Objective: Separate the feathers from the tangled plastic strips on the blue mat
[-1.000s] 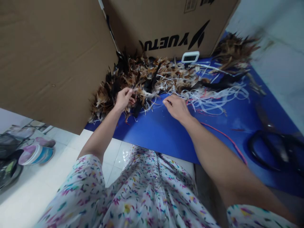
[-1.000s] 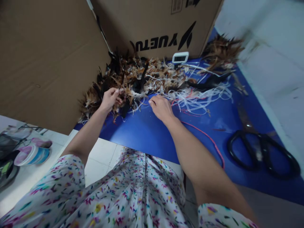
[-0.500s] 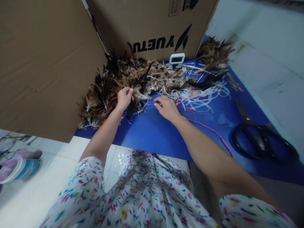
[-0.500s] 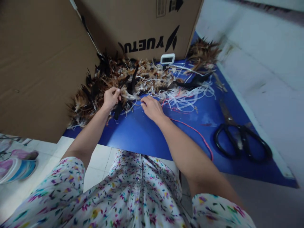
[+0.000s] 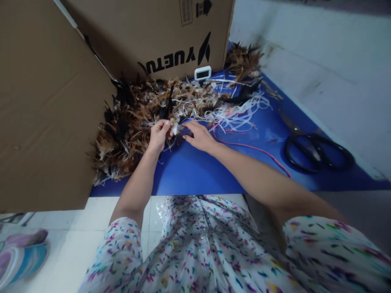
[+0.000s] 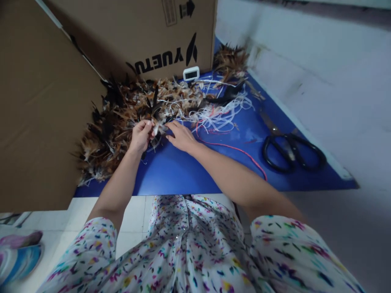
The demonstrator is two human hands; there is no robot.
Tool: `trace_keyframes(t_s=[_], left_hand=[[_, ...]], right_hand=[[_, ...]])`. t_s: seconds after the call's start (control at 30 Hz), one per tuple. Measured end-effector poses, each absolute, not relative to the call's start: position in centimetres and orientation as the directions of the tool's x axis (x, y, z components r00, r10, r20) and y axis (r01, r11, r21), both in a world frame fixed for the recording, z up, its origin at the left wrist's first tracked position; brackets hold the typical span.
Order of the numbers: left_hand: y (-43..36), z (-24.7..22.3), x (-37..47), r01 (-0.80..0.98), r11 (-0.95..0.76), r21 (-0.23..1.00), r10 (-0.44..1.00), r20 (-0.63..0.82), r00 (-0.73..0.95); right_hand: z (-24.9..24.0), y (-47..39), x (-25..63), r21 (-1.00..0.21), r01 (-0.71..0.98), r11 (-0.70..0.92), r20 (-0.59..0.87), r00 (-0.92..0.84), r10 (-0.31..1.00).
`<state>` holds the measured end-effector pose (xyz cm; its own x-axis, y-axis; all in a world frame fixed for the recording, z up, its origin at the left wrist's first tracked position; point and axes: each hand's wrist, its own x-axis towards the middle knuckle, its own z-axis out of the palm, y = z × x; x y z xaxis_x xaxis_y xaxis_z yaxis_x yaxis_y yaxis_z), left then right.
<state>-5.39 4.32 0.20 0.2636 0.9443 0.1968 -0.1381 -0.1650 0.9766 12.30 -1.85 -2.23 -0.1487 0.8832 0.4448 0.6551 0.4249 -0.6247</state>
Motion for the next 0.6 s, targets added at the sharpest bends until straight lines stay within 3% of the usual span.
trace_keyframes(t_s=[0.4, 0.5, 0.6], left_hand=[[4.4, -0.7, -5.2, -0.153, -0.166, 0.974, 0.954, 0.198, 0.224], [4.5, -0.8, -5.2, -0.18, -0.194, 0.964, 0.947, 0.232, 0.221], [4.6, -1.0, -5.1, -0.194, -0.226, 0.955, 0.943, 0.265, 0.203]], right_hand=[[-1.7, -2.7, 11.4, -0.109, 0.875, 0.472, 0.401, -0.396, 0.826], [-2.0, -3.2, 12.0, -0.155, 0.837, 0.525, 0.398, -0.434, 0.808], [-1.7, -3.5, 12.5, -0.429, 0.758, 0.491, 0.389, -0.335, 0.858]])
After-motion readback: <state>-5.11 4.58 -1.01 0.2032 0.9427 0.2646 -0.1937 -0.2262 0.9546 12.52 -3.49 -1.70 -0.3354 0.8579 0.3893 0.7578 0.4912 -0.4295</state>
